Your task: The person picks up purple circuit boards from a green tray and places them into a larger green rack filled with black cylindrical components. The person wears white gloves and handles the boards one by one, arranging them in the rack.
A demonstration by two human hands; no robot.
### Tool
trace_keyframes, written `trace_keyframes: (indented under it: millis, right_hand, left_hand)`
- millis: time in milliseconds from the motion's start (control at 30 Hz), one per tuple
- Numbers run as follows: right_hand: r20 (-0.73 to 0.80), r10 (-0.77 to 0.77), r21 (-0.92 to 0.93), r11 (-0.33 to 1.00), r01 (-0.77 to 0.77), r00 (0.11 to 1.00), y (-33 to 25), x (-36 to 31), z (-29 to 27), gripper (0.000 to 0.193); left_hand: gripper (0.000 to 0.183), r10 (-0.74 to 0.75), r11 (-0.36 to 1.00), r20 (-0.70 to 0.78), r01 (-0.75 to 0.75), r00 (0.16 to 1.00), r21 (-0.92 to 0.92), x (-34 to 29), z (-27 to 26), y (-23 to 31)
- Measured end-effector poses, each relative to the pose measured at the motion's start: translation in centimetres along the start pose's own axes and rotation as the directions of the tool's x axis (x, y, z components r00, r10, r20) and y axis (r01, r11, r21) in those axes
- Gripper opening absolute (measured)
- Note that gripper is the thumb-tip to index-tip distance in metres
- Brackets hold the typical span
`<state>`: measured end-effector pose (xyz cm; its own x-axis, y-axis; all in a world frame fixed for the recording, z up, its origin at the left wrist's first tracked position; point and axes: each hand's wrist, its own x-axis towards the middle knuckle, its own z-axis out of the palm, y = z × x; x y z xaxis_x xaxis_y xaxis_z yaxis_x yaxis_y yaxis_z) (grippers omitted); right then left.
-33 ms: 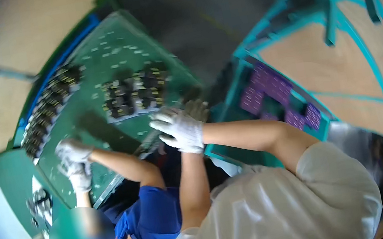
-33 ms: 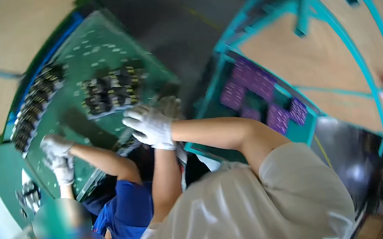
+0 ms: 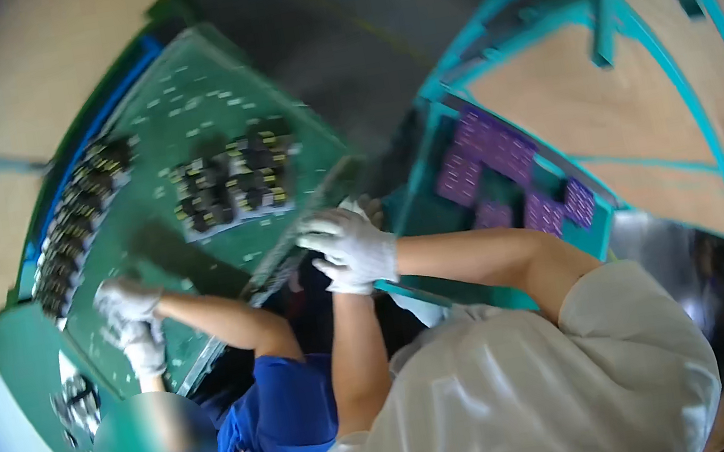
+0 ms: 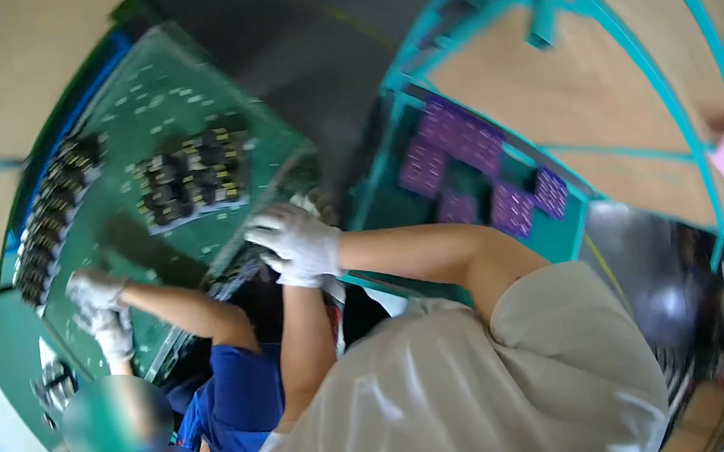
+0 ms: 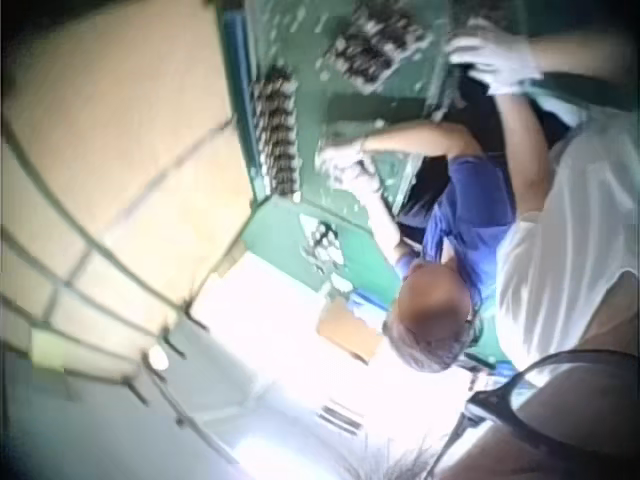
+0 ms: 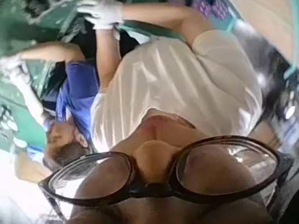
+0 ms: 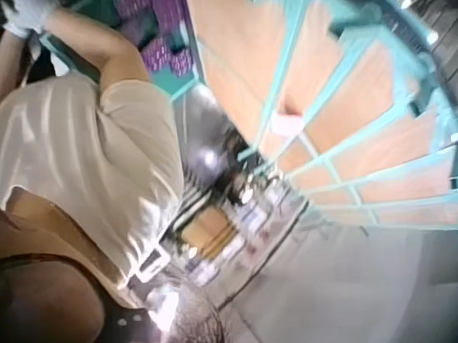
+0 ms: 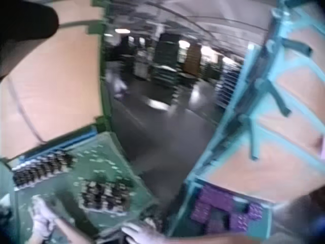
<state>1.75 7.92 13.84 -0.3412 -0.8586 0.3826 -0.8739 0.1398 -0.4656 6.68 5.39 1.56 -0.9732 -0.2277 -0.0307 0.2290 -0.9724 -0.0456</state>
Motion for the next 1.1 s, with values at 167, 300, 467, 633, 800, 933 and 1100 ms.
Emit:
trace_keyframes:
  millis: [167,300,467,633,800,933,1100]
  right_hand:
    - [0.320,0.663,-0.068,0.729,-0.682,0.677,2.5,-23.4,-7.9,0.040]
    - [0.586,0.810,-0.395,0.264,-0.880,-0.020,4.2,-41.2,-6.7,0.047]
    - [0.341,0.876,-0.208,-0.285,-0.936,-0.342,3.2,-51.9,-3.2,0.045]
    - [-0.008,0.992,0.029,-0.126,-0.992,-0.126,3.5,-52.5,-3.0,0.044]
    - [-0.415,0.894,0.104,-0.135,-0.985,-0.166,8.1,-57.0,-4.9,0.054]
    - [-0.473,0.860,0.066,-0.180,-0.981,-0.190,12.8,-60.5,-5.7,0.076]
    - [-0.489,0.872,-0.199,-0.148,-0.969,-0.033,21.5,-62.4,-4.5,0.085]
  left_hand:
    - [0.036,-0.208,0.737,-0.713,0.587,0.670,0.336,-3.4,-4.0,-4.9]
    - [0.035,-0.128,-0.269,-0.721,0.676,0.681,0.686,-5.6,-8.4,-7.8]
    - [0.044,-0.111,-0.881,-0.444,0.119,0.889,0.458,-5.7,-6.3,-14.2]
    - [0.062,-0.303,-0.946,-0.364,-0.229,0.881,0.231,-7.2,-6.1,-22.8]
    - [0.078,0.032,-0.977,-0.330,0.099,0.943,0.189,-7.1,-13.0,-28.4]
    - [0.072,0.113,-0.975,-0.214,0.149,0.970,0.162,-5.3,-16.3,-29.5]
    - [0.074,-0.124,-0.946,0.049,-0.133,0.991,0.296,-2.9,-18.5,-31.8]
